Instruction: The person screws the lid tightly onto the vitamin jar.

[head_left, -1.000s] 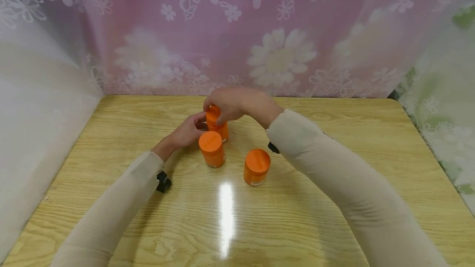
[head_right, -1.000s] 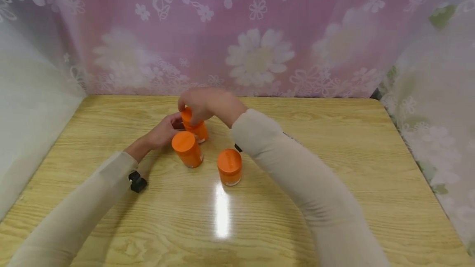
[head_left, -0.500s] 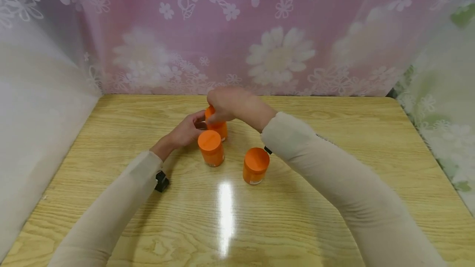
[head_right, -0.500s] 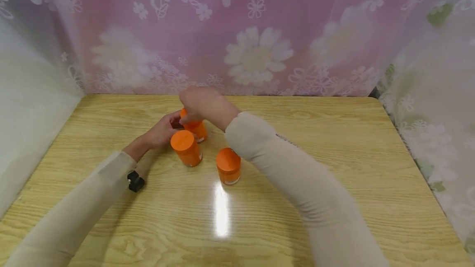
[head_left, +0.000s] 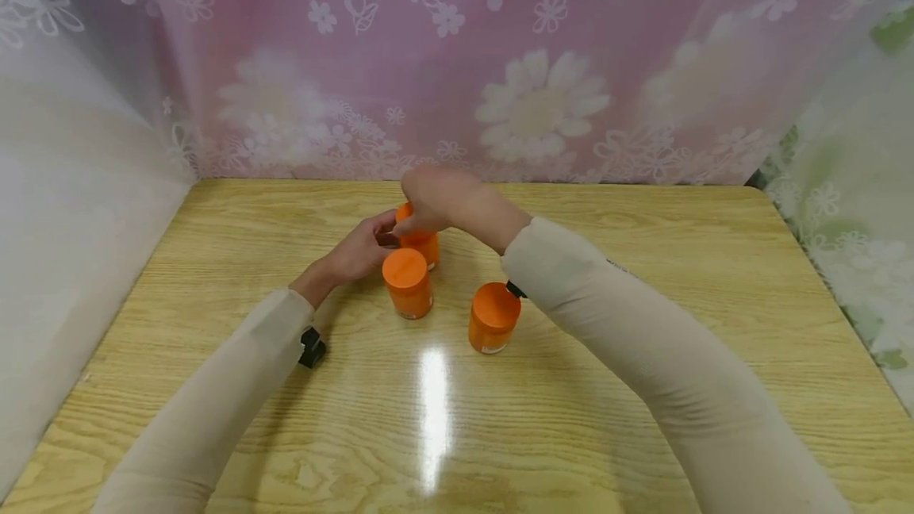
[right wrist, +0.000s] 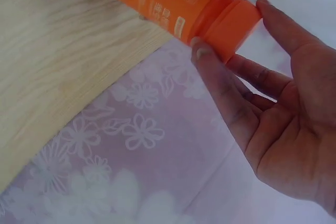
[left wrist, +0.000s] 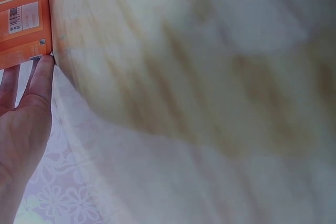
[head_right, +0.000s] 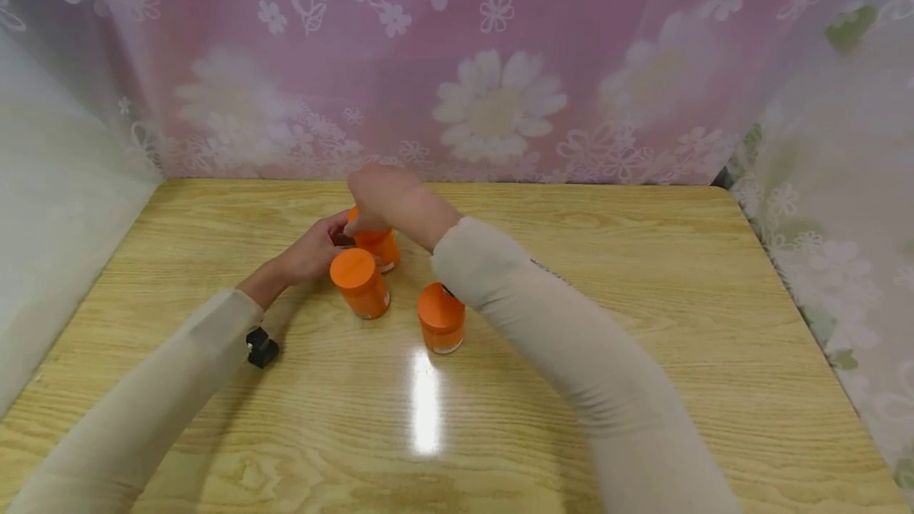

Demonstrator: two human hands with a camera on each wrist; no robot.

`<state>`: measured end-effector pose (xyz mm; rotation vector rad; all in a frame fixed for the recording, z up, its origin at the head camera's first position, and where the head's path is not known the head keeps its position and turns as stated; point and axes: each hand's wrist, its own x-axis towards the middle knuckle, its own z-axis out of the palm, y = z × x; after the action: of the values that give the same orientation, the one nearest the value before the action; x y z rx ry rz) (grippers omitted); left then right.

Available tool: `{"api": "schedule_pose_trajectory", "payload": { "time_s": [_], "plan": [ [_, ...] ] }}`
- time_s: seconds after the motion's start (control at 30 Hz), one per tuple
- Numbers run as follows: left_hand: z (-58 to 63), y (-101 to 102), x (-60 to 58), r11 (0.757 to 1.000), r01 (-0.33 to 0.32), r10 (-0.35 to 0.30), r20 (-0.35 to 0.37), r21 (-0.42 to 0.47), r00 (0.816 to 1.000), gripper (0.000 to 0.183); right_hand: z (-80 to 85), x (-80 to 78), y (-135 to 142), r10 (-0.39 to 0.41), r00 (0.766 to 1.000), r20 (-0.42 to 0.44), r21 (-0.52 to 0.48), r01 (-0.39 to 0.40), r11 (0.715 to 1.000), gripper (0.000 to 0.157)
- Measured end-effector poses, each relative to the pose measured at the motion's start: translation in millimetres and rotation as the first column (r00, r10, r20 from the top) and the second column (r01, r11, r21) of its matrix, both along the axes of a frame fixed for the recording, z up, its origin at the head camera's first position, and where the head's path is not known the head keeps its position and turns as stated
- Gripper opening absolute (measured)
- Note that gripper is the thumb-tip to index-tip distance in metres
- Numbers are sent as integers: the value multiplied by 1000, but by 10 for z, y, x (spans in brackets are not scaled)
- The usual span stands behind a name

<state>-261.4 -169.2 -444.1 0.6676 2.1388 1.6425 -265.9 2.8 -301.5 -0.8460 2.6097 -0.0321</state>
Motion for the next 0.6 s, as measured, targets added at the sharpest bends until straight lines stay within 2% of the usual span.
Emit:
{"api": "schedule_pose_trajectory", "payload": {
  "time_s": [0.2,0.33,0.43,0.6],
  "plan": [
    [25,5,1,1000,-2,1,-5,-14,1000,51,22,-29,32,97,995,21,-27,-96,995,35],
    [30,-4,-5,1000,-4,4,-10,-31,1000,51,45,-45,53,173,984,46,-37,-172,984,42],
    [39,-3,-2,999,-10,10,-5,-36,1000,51,72,-61,72,224,972,71,-57,-220,974,40],
    [48,-6,3,998,-20,19,-9,-62,1000,51,120,-72,90,268,959,89,-84,-261,962,42]
  ]
}}
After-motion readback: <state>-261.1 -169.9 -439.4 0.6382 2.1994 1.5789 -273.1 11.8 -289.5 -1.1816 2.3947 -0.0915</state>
